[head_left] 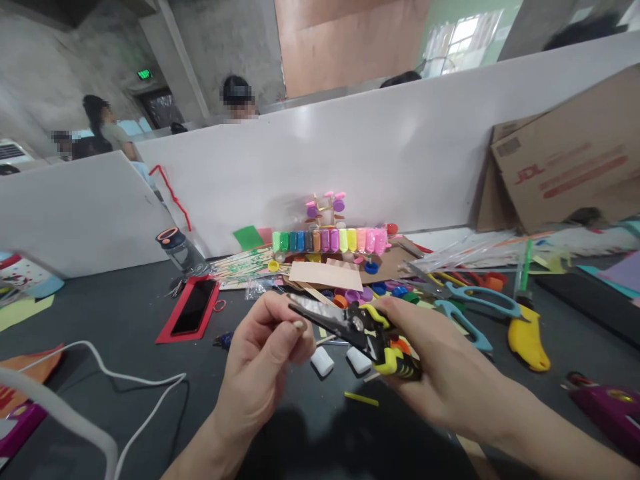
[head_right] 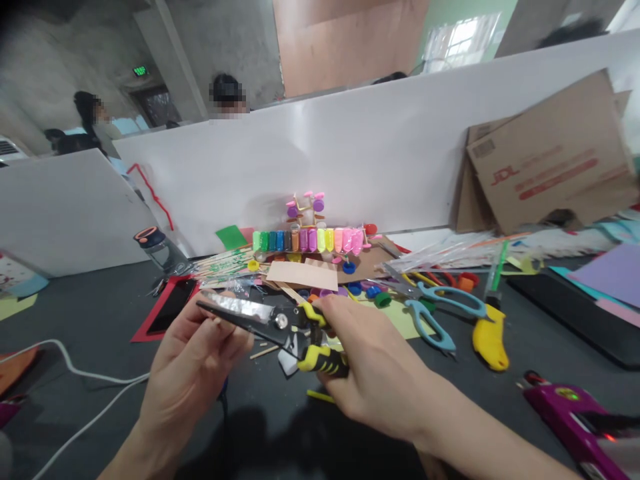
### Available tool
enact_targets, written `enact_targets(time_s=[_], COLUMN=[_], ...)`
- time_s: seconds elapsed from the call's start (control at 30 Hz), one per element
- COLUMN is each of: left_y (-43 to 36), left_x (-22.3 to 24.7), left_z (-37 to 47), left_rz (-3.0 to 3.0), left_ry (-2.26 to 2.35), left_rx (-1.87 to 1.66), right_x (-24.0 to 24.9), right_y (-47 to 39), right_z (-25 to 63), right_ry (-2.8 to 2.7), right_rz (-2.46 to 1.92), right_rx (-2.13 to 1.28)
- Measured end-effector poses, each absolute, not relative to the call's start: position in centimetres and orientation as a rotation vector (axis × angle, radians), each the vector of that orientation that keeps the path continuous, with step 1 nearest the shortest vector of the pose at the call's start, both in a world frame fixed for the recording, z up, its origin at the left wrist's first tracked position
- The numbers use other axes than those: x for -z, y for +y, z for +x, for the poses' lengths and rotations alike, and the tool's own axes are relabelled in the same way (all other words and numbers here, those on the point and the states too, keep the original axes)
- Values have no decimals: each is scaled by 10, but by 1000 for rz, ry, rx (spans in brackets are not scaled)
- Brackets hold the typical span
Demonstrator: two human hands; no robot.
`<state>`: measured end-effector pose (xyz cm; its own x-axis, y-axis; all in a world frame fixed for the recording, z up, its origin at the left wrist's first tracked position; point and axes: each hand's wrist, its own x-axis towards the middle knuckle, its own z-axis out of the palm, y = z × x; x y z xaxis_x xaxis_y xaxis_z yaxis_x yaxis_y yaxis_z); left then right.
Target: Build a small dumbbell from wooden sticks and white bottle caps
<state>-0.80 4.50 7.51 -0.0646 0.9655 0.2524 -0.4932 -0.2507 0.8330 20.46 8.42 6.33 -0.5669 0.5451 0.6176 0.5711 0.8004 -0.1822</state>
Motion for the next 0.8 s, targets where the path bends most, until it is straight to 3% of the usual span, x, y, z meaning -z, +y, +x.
enact_targets(time_s=[0.2, 0.8], left_y=[44, 45], left_x=[-79, -75], left_z=[-8, -15], left_rz=[918, 1036], left_ry=[709, 516], left_rx=[-1570, -1461], right_x=[-67, -65], right_y=[85, 86], right_z=[207, 206], right_ry=[-2385, -2320], right_rz=[-886, -810], right_rx=[-120, 43])
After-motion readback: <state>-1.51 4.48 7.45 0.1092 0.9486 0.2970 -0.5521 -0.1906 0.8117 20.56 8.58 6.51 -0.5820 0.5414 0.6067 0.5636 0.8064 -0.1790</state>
